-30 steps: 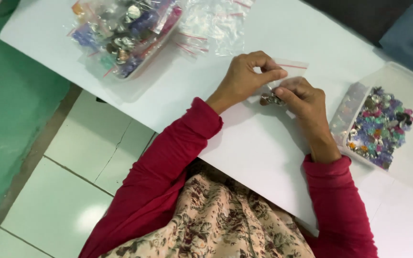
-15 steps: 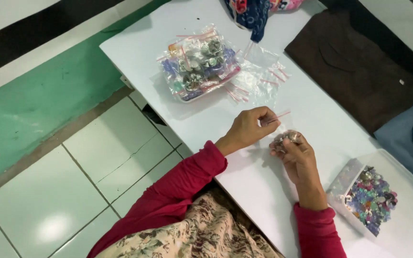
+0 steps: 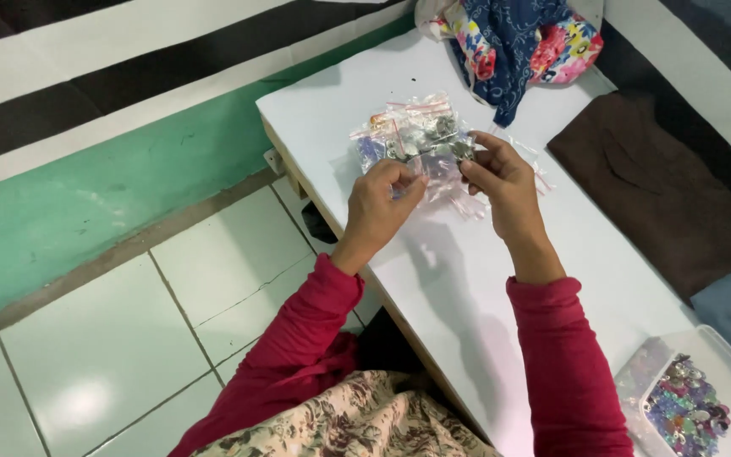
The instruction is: Sorting various buttons and beads from a container and placing them into small plastic bags.
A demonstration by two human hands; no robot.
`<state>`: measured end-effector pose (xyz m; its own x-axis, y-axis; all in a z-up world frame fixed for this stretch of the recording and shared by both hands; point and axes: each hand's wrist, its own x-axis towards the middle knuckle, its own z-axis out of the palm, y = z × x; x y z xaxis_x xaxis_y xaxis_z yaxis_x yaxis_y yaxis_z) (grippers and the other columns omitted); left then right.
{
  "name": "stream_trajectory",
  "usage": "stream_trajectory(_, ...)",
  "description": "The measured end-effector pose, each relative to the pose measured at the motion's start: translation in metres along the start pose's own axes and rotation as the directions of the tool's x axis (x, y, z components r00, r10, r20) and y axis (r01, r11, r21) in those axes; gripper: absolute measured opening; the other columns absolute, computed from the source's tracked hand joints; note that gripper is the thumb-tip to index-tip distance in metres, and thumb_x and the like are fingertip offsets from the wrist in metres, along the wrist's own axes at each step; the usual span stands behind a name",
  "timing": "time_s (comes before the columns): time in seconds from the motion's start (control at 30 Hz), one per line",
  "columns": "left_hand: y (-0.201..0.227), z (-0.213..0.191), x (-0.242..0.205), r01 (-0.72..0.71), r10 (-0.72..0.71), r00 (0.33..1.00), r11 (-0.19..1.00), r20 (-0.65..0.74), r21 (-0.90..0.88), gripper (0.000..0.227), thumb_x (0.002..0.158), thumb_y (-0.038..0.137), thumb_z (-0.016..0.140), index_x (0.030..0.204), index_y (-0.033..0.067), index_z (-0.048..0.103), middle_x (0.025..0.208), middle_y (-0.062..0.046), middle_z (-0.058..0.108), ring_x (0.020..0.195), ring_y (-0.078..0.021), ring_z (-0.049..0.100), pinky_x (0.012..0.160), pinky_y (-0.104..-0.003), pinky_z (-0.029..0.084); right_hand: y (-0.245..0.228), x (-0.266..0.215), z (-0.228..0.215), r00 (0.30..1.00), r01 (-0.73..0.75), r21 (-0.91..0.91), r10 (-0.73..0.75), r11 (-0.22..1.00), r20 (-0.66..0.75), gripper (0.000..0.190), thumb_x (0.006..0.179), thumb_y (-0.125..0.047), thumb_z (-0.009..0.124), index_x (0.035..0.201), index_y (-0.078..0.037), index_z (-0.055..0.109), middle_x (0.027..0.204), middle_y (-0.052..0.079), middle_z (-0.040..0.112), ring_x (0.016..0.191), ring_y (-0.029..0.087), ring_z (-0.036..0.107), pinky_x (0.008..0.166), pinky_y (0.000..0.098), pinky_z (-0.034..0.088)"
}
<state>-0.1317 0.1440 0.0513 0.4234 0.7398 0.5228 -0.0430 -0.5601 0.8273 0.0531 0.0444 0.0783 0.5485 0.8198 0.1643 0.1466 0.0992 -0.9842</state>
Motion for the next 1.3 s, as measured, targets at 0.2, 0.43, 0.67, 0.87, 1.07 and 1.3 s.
stream_trajectory(0.2,-0.018,-0.009,0.002,0.055,-0.049,0.998,0.98,-0.031,0.19,0.015,0.089,0.03,0.077,0.087,0.0175,0.068,0.088,0.004,0.067,0.082,-0.0172,0.071,0.079,-0.038,0.054,-0.03,0.05,0.036,0.996,0.04,-0.356,-0.01,0.934,0.086,0.037,0.092,-0.004,0.075,0.129,-0.008,0.073,0.098,0.013,0.07,0.085,0.02,0.069,0.065,0.0268,0.057)
stream_trajectory(0.43,-0.028,0.005,0.011,0.07,-0.069,0.998,0.962,-0.013,0.266,0.013,0.088,0.027,0.076,0.086,0.0172,0.067,0.094,0.001,0.063,0.091,-0.0269,0.069,0.08,-0.046,0.051,-0.013,0.105,0.052,0.975,0.212,-0.672,-0.104,0.71,0.197,0.037,0.088,-0.006,0.075,0.122,-0.021,0.079,0.1,0.006,0.074,0.092,0.025,0.072,0.08,0.0343,0.059)
stream_trajectory(0.67,-0.038,0.015,0.015,0.043,-0.012,0.995,0.949,-0.099,0.313,0.017,0.088,0.032,0.073,0.085,0.0197,0.062,0.101,0.001,0.055,0.097,-0.0282,0.065,0.081,-0.047,0.047,-0.001,0.109,0.063,0.937,0.349,-0.844,-0.131,0.407,0.325,0.027,0.091,-0.006,0.072,0.114,-0.015,0.082,0.113,0.009,0.076,0.109,0.032,0.068,0.094,0.0433,0.056)
stream_trajectory(0.87,-0.032,0.016,0.016,-0.102,0.143,0.984,0.939,-0.103,0.329,0.027,0.101,0.043,0.062,0.111,0.0188,0.056,0.13,-0.007,0.055,0.129,-0.0308,0.054,0.102,-0.05,0.036,-0.003,0.098,0.055,0.922,0.386,-0.805,-0.171,0.451,0.346,0.026,0.092,-0.007,0.07,0.114,-0.014,0.081,0.117,0.008,0.076,0.115,0.035,0.066,0.097,0.0484,0.054)
stream_trajectory(1.07,-0.039,0.024,0.016,-0.15,0.184,0.981,0.916,-0.059,0.371,0.027,0.103,0.044,0.057,0.118,0.0209,0.059,0.127,-0.006,0.061,0.128,-0.0261,0.053,0.106,-0.05,0.031,-0.02,0.065,0.025,0.934,0.357,-0.776,-0.185,0.52,0.305,0.032,0.094,-0.002,0.065,0.119,-0.016,0.079,0.121,0.006,0.074,0.12,0.033,0.064,0.099,0.0472,0.053)
stream_trajectory(1.3,-0.041,0.021,0.027,-0.08,0.105,0.993,0.928,-0.049,0.365,0.03,0.106,0.05,0.055,0.12,0.0248,0.062,0.125,-0.001,0.063,0.126,-0.0235,0.056,0.103,-0.048,0.034,-0.058,0.012,-0.02,0.965,0.26,-0.8,-0.12,0.541,0.232,0.027,0.099,-0.006,0.066,0.122,-0.012,0.077,0.124,0.009,0.073,0.122,0.033,0.063,0.099,0.0471,0.051)
